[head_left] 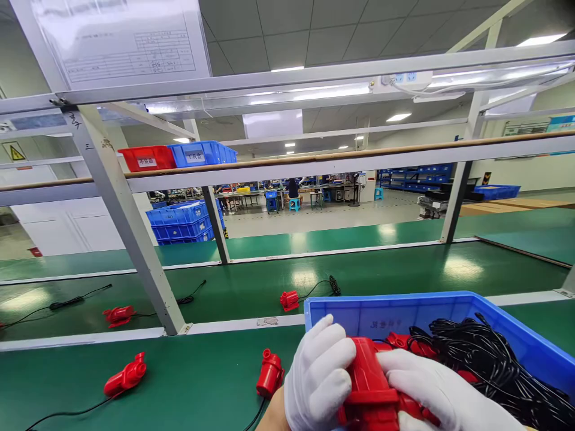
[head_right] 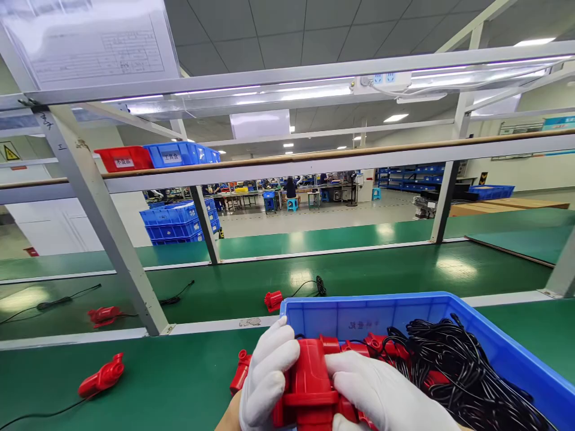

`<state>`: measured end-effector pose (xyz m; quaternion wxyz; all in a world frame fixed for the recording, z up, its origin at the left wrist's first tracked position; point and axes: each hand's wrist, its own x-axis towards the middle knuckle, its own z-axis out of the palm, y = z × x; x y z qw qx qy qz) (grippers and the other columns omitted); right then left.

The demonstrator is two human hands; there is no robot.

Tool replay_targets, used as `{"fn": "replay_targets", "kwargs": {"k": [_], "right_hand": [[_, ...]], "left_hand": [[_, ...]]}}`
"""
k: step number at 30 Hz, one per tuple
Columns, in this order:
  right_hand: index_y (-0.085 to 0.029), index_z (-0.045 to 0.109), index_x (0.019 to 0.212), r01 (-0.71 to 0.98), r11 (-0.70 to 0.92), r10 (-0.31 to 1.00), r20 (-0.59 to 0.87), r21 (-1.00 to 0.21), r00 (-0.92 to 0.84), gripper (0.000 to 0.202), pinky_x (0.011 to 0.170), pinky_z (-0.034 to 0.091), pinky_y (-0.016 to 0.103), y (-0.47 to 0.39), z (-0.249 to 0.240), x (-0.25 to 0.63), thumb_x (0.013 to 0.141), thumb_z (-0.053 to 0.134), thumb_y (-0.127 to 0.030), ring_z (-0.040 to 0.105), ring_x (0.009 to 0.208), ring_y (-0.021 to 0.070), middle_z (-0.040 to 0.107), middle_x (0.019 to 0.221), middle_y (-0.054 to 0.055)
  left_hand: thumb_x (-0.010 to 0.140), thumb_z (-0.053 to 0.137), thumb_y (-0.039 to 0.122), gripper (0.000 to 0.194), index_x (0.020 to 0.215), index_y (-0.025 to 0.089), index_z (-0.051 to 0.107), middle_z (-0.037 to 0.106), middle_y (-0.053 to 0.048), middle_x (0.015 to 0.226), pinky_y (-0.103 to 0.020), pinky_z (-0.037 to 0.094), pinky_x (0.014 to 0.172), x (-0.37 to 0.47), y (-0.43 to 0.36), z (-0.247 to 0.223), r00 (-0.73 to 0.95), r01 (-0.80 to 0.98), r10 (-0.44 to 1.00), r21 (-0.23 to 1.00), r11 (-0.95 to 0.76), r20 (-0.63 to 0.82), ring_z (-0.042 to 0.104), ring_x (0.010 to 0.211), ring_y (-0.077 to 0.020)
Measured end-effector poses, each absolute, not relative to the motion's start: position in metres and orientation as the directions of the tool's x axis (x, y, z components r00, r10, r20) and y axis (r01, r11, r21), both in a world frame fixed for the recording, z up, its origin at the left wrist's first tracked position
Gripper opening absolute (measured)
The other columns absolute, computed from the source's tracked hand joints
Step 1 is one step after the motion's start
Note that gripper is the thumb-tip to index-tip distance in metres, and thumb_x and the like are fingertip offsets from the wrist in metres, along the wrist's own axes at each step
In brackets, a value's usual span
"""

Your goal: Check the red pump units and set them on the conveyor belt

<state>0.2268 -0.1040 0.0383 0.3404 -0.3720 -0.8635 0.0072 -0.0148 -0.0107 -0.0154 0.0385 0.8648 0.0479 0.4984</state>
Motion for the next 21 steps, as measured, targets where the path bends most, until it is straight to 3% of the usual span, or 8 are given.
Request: {"fn": "replay_targets", "kwargs": {"k": [2,5,9,12,14,17,21], "right_hand": [[-0.031,0.064,0.118,0.605,0.755,0.618,0.582,-0.253,-0.528,0.029,0.094,0.056,0.028,-0.103,0.040,0.228,0.093,0.056,-0.042,0.066,0.111,0.0230,0.068,0.123,0.008],[-0.032,0.063,0.122,0.599,0.730,0.671,0.508,-0.329,-0.539,0.032,0.093,0.057,0.028,-0.101,0.047,0.226,0.093,0.056,-0.043,0.067,0.110,0.0228,0.068,0.124,0.007],[-0.035,0.064,0.122,0.558,0.668,0.743,0.389,-0.493,-0.545,0.033,0.096,0.055,0.030,-0.100,0.054,0.222,0.093,0.055,-0.045,0.064,0.113,0.0232,0.066,0.126,0.005],[-0.034,0.063,0.122,0.507,0.590,0.788,0.311,-0.628,-0.532,0.035,0.097,0.053,0.031,-0.100,0.057,0.219,0.094,0.049,-0.052,0.062,0.113,0.0233,0.065,0.125,0.005],[-0.031,0.065,0.115,0.504,0.534,0.817,0.263,-0.679,-0.512,0.035,0.093,0.054,0.031,-0.101,0.060,0.216,0.093,0.049,-0.055,0.064,0.106,0.0234,0.066,0.118,0.006],[-0.026,0.067,0.097,0.513,0.511,0.832,0.246,-0.690,-0.497,0.038,0.085,0.054,0.031,-0.101,0.063,0.215,0.092,0.047,-0.058,0.065,0.093,0.0227,0.068,0.101,0.006],[-0.024,0.064,0.095,0.546,0.497,0.850,0.253,-0.675,-0.462,0.039,0.079,0.051,0.027,-0.096,0.053,0.217,0.094,0.041,-0.056,0.063,0.085,0.0188,0.068,0.095,0.004]], "left_hand": [[0.090,0.053,0.020,0.025,0.112,0.030,0.056,0.065,-0.009,0.127,-0.063,0.035,0.109,-0.016,-0.013,-0.010,0.470,0.051,0.046,0.024,-0.998,0.881,0.060,0.117,-0.0280],[0.089,0.054,0.014,0.060,0.142,0.034,0.032,0.059,-0.013,0.135,-0.059,0.035,0.110,-0.013,-0.019,0.001,0.420,0.039,0.055,0.043,-0.998,0.906,0.055,0.126,-0.0295],[0.091,0.056,0.018,0.078,0.152,0.031,0.010,0.060,-0.017,0.130,-0.055,0.040,0.107,-0.007,-0.026,0.012,0.412,0.055,0.076,0.058,-0.997,0.908,0.054,0.126,-0.0303],[0.087,0.064,0.026,0.083,0.151,0.031,0.011,0.061,-0.018,0.126,-0.052,0.044,0.102,-0.003,-0.030,0.014,0.413,0.090,0.147,0.121,-0.989,0.899,0.058,0.119,-0.0318],[0.081,0.073,0.039,0.088,0.149,0.031,0.017,0.061,-0.017,0.122,-0.047,0.049,0.095,0.001,-0.032,0.011,0.427,0.099,0.232,0.210,-0.973,0.874,0.063,0.109,-0.0315],[0.070,0.076,0.062,0.093,0.145,0.030,0.029,0.063,-0.012,0.115,-0.042,0.051,0.088,0.008,-0.034,0.005,0.385,0.072,0.370,0.372,-0.925,0.846,0.065,0.098,-0.0291],[0.057,0.073,0.077,0.104,0.140,0.026,0.037,0.062,-0.010,0.112,-0.042,0.052,0.088,0.016,-0.032,-0.001,0.413,-0.037,0.583,0.652,-0.757,0.700,0.066,0.093,-0.0274]]}}
